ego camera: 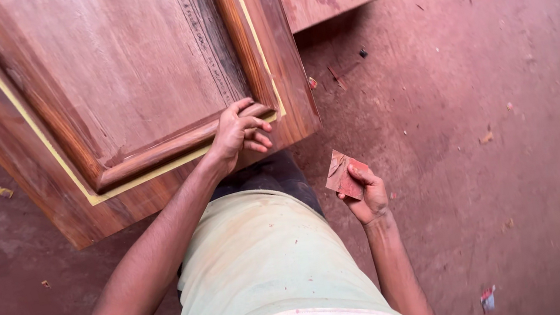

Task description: The person walks to a wooden door, picks up a sanding block, and sands the edges and corners of the door. The person repeatedly rubs the sanding block along the frame and decorative elements of the door.

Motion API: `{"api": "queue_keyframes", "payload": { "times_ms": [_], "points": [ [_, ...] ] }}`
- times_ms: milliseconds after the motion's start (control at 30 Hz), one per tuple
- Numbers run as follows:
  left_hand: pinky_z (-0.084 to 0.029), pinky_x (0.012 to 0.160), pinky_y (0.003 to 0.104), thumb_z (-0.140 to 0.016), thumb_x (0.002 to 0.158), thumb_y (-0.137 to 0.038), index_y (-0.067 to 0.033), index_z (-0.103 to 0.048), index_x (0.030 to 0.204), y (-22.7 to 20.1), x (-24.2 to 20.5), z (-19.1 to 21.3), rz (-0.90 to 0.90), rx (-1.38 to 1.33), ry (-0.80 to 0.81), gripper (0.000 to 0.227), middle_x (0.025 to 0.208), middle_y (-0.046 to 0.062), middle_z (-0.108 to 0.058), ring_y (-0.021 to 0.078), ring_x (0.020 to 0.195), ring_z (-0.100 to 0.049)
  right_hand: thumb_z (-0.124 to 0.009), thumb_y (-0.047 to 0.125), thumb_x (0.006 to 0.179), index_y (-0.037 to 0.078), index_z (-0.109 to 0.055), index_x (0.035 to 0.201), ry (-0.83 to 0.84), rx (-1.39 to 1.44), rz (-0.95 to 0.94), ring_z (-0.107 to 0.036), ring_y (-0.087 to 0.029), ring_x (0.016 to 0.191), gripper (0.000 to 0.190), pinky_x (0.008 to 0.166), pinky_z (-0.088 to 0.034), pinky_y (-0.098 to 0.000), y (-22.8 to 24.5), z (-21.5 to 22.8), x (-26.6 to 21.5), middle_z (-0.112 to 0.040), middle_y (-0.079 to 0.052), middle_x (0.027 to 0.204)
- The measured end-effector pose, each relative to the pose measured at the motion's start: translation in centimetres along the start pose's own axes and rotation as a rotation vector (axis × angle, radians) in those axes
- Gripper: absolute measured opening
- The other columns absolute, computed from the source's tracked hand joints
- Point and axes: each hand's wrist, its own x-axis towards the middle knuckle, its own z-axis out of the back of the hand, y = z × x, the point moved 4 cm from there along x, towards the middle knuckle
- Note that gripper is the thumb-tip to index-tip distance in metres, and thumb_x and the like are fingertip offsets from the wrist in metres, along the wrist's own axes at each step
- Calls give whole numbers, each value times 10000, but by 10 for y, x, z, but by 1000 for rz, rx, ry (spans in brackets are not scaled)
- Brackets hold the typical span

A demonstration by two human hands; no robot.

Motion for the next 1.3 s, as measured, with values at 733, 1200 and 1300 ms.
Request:
{"api": "queue_keyframes", "payload": {
  "times_ms": [733, 1200, 1300],
  "points": [
    [-459, 361, 289, -490, 874, 48, 84, 142, 1619, 67, 15, -92, 35, 1442, -573, 977, 621, 107, -628, 151, 404, -469, -615, 132, 926, -114, -614, 1294, 503, -303, -114, -708, -199, 944, 443, 665, -591, -300, 216, -35, 140, -713, -160, 1185],
    [-489, 366, 302, -521, 829, 21, -63, -153, 1621, 14, 5, -74, -8, 488, -700, 878, 681, 96, -697, 149, 448, -609, -604, 123, 977, -67, -623, 1307, 484, -302, -234, -711, -206, 935, 382, 676, -608, -354, 206, 2, 171, -715, -133, 1132],
    [-508, 362, 284, -500, 839, 19, -71, -84, 1629, 30, 4, -84, -24, 677, -746, 897, 634, 71, -681, 134, 429, -597, -606, 119, 982, -68, -613, 1292, 459, -293, -237, -714, -217, 946, 362, 680, -608, -364, 205, 6, 170, -712, -140, 1135]
  ]
}}
